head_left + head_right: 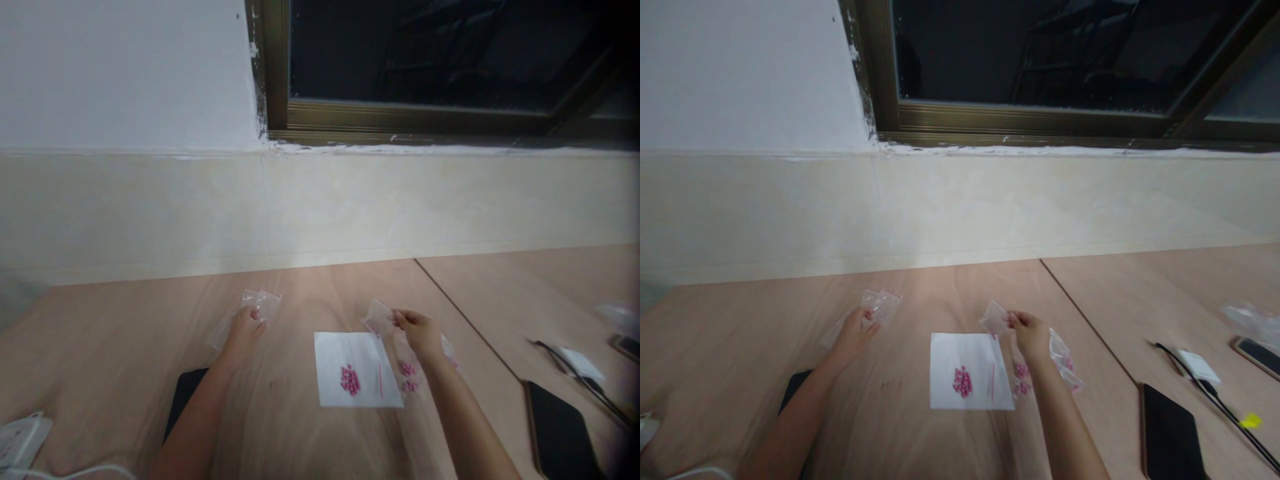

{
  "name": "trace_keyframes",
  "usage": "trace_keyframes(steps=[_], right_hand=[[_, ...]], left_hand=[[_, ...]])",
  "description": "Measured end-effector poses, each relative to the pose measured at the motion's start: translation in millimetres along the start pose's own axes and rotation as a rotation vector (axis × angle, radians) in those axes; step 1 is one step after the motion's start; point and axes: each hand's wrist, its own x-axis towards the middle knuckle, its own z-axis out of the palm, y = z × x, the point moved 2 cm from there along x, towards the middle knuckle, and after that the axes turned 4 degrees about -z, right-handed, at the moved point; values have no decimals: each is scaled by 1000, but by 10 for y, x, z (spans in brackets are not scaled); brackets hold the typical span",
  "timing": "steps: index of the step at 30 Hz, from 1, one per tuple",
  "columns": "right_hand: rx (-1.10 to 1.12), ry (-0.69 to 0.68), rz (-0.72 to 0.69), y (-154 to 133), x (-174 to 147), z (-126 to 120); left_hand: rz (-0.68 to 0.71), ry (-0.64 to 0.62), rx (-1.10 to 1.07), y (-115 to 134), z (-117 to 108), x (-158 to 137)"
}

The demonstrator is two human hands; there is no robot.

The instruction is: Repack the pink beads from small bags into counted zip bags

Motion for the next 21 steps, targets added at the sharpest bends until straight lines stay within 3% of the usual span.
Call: trace_keyframes(steps=[5,9,14,21], right_hand=[[-230,-14,41,326,345,-63],[-567,24,50,557,493,-120],[-1004,24,43,573,490,-53],[-1002,237,17,370,425,-57]], left_hand=[[-47,3,131,-114,125,284],[-77,-26,210,-212,208,322],[-65,-97,263,-250,229,318],[-1,-138,263,-142,185,251]])
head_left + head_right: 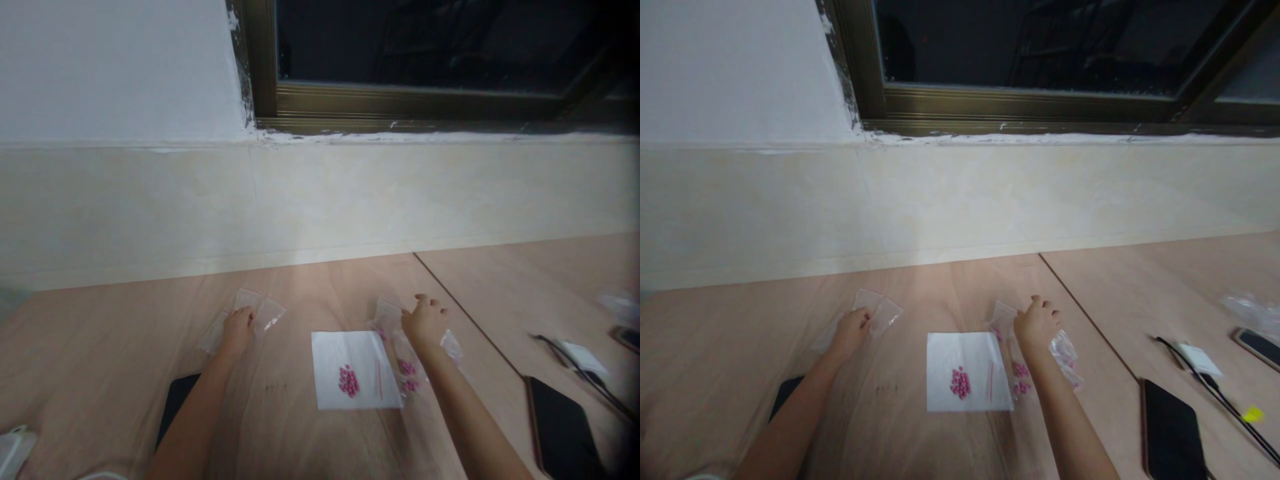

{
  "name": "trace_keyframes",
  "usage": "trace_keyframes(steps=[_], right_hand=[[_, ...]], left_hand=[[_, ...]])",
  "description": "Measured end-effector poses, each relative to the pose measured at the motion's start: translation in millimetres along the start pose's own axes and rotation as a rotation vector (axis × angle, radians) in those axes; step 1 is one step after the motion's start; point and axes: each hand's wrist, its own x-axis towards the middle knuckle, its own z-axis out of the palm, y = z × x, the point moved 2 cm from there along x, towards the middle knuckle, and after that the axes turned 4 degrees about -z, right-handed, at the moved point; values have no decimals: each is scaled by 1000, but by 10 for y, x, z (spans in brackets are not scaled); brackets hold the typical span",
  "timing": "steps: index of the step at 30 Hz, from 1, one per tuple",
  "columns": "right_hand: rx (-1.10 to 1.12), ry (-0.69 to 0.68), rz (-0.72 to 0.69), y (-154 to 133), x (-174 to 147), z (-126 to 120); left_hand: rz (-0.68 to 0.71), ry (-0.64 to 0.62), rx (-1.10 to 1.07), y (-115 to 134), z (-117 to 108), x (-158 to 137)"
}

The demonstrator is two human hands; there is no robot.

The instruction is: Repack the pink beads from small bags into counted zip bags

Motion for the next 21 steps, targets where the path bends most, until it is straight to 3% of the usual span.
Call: trace_keyframes(steps=[6,10,14,16,18,21], right_hand=[[80,-104,-102,79,19,81],[167,-109,-56,137,3,136],[265,30,-21,91,-79,-97],[430,89,-56,-21,-249,-293],[733,-53,-154,-208,-544,-450],[1063,-604,-351,-553,-1150,-564]], left_hand=[[97,10,-77,168,-85,-345],[136,17,-176,269,-144,-662],[159,33,-279,353,-222,-900],[189,26,-283,428,-263,-987],[239,6,-277,529,-287,-1064],[324,-48,-272,685,-272,-1169]])
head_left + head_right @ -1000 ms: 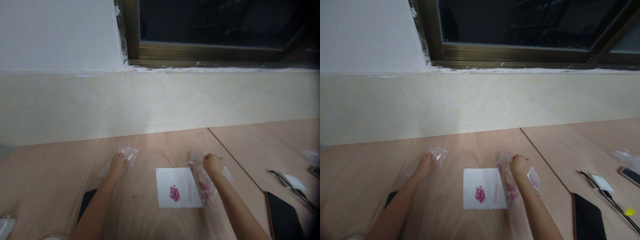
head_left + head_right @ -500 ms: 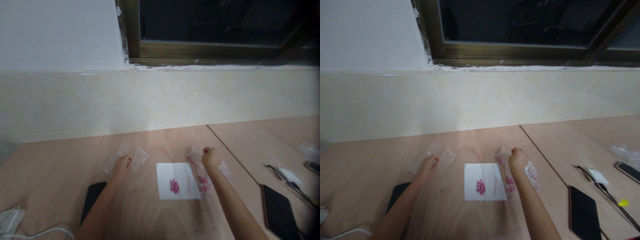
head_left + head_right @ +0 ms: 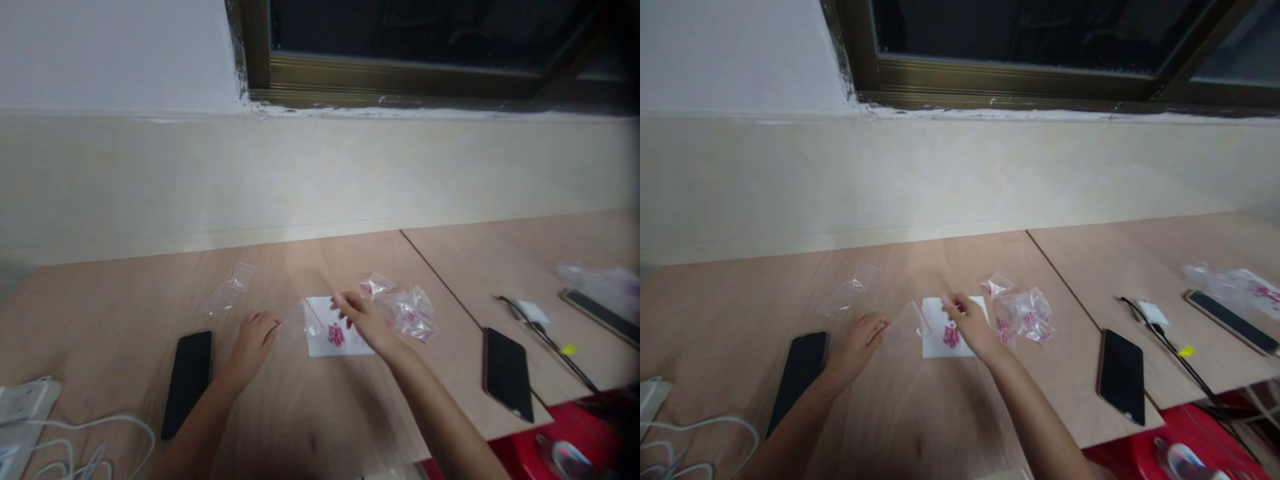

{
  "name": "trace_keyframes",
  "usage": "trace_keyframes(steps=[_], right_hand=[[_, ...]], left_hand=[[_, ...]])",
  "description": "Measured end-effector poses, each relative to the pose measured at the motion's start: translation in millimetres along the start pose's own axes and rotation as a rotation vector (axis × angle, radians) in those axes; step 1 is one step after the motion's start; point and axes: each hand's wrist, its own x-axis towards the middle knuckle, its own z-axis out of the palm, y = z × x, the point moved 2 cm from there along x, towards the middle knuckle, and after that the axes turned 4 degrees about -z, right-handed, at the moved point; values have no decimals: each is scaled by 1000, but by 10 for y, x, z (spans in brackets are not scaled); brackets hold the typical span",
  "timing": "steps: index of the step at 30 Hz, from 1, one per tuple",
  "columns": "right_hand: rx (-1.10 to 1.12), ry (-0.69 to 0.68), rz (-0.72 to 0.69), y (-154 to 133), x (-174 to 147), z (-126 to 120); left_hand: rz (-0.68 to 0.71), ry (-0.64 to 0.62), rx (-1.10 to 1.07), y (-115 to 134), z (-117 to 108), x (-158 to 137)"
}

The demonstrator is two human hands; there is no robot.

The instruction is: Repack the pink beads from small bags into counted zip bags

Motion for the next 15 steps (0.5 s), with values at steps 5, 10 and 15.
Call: trace_keyframes(steps=[5,10,15], right_hand=[[242,-309,76,-151,-392,493],[390,-427,183,-166,-506,415],[399,-330,239,-86,-518,441]], left_hand=[[65,-97,-8,96,104,-108],[66,-149,-16,26,108,-148],[25,-13,-47,37,50,-157]])
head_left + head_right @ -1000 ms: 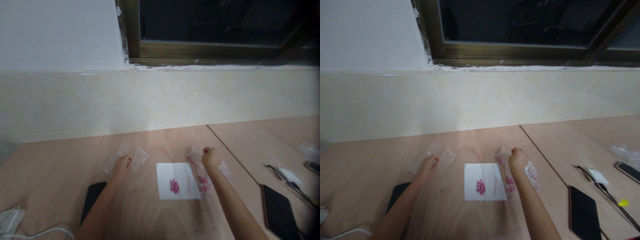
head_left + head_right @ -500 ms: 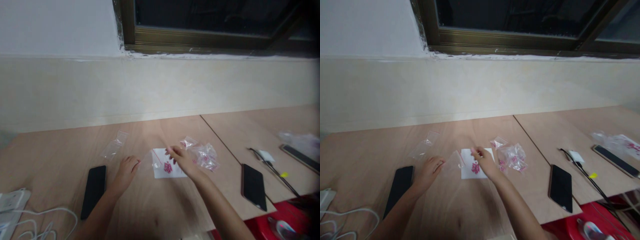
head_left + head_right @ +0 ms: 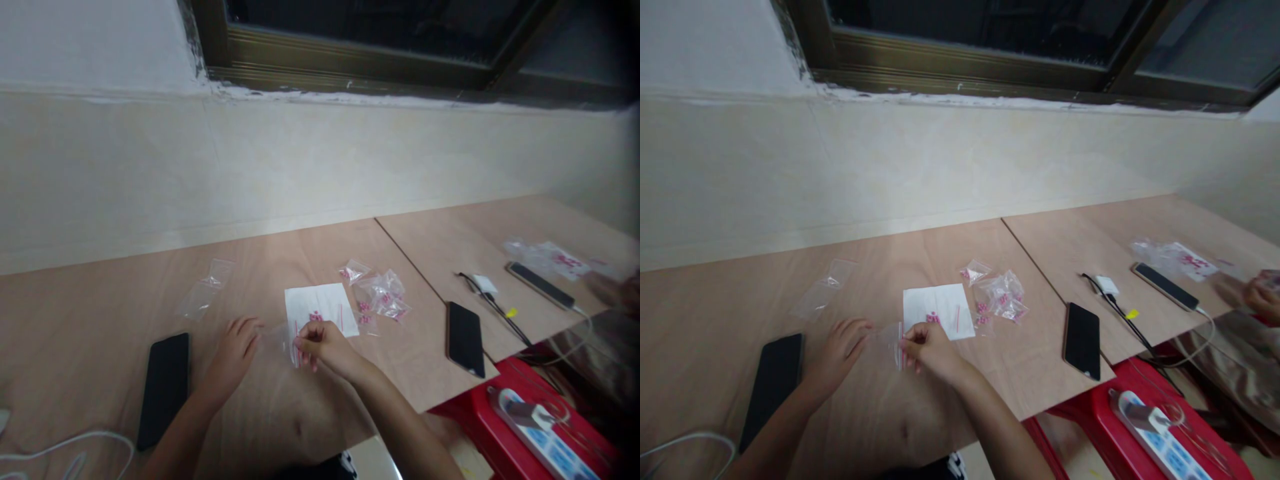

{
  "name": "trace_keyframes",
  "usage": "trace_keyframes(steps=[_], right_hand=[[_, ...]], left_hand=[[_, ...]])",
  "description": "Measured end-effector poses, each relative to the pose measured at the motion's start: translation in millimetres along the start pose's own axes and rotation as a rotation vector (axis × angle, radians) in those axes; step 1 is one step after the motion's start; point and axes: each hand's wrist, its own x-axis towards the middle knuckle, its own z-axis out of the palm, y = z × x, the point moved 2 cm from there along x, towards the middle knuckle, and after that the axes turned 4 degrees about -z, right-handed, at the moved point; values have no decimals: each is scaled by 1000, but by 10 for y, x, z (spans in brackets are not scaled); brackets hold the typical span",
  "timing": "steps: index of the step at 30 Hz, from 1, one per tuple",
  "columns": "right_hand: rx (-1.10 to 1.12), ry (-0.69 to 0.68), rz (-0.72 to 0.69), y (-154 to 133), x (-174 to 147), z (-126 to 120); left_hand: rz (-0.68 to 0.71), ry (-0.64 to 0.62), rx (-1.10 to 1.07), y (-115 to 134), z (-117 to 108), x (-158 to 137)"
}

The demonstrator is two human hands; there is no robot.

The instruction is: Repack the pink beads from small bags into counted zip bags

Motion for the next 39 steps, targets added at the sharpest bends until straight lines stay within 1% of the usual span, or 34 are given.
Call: trace_keyframes(steps=[1,2,3,4,6,8,12,15,17,18,21,22,23,25,27,30,32,34,35,37,39], right_hand=[[2,26,-6,23,12,14],[1,44,-16,44,24,34],[-4,52,-27,61,36,58],[-9,52,-41,74,46,86],[-6,23,-61,94,62,141],[21,-25,-70,110,69,182],[100,-120,-44,133,38,187],[94,-174,-24,124,-22,152],[45,-183,-23,112,-65,119],[12,-170,-24,108,-85,100],[-106,-95,-43,108,-126,65],[-144,-66,-52,112,-133,71],[-178,-38,-61,117,-137,88],[-220,6,-83,124,-140,153],[-222,21,-124,116,-139,234],[-244,40,-166,95,-132,291],[-291,95,-128,101,-119,254],[-309,144,-82,124,-100,187],[-297,162,-71,136,-91,153],[-229,171,-58,154,-77,102],[-114,131,-33,162,-71,78]], left_hand=[[-28,43,-13,27,-12,-15],[-56,54,-37,65,-14,-33],[-78,17,-76,111,-2,-52],[-92,-65,-127,163,21,-69],[-102,-298,-236,268,88,-97],[-122,-444,-315,335,132,-106],[-193,-556,-454,357,136,-100],[-223,-616,-529,340,135,-124],[-261,-610,-536,299,150,-148],[-291,-577,-524,267,159,-158],[-380,-445,-438,165,177,-181],[-389,-428,-404,147,184,-188],[-382,-436,-369,144,195,-193],[-330,-467,-288,169,221,-196],[-260,-462,-223,209,251,-187],[-212,-376,-174,232,274,-154],[-183,-290,-155,236,249,-130],[-93,-220,-155,269,193,-113],[-34,-222,-170,297,167,-111],[59,-304,-223,351,140,-116],[81,-404,-266,373,158,-118]])
